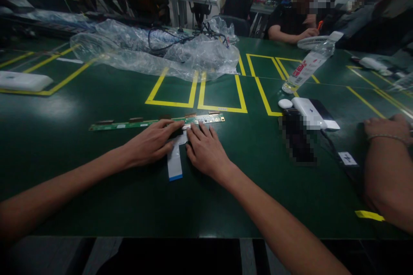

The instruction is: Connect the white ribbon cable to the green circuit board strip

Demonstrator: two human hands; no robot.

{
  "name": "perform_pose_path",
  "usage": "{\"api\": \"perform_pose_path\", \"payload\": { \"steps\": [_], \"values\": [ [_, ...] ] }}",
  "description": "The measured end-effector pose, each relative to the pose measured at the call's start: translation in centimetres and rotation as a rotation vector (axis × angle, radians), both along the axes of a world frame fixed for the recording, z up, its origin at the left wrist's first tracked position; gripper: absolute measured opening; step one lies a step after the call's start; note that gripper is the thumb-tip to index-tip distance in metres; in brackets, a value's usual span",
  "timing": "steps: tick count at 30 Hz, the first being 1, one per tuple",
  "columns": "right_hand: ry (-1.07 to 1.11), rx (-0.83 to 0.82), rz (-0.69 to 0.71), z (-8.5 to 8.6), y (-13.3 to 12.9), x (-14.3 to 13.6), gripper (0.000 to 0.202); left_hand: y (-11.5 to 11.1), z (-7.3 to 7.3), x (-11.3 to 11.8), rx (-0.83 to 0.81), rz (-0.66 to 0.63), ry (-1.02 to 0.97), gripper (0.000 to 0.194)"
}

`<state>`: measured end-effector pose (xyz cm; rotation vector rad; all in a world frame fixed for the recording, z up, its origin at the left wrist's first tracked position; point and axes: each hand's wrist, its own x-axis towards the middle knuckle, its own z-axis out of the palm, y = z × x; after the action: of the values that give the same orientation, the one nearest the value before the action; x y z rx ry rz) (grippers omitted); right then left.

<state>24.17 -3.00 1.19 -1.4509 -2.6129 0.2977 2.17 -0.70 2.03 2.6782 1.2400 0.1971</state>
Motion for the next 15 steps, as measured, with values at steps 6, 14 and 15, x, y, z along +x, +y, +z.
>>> {"api": "perform_pose_path", "payload": {
  "steps": [6, 14, 15],
  "values": [
    [0.017, 0.010, -0.012, -0.23, -0.23, -0.24, 0.060, 0.50, -0.28, -0.55, -0.002, -0.033, -0.039, 0.060],
    [0.086, 0.024, -0.040, -0.30, -0.04, -0.24, 0.057, 0.63, -0.89, -0.52, 0.118, -0.146, 0.021, 0.055],
    [0.099, 0.025, -0.044, -0.34, 0.01, -0.25, 0.057, 0.57, -0.94, -0.47, 0.135, -0.142, 0.045, 0.056]
  ]
}}
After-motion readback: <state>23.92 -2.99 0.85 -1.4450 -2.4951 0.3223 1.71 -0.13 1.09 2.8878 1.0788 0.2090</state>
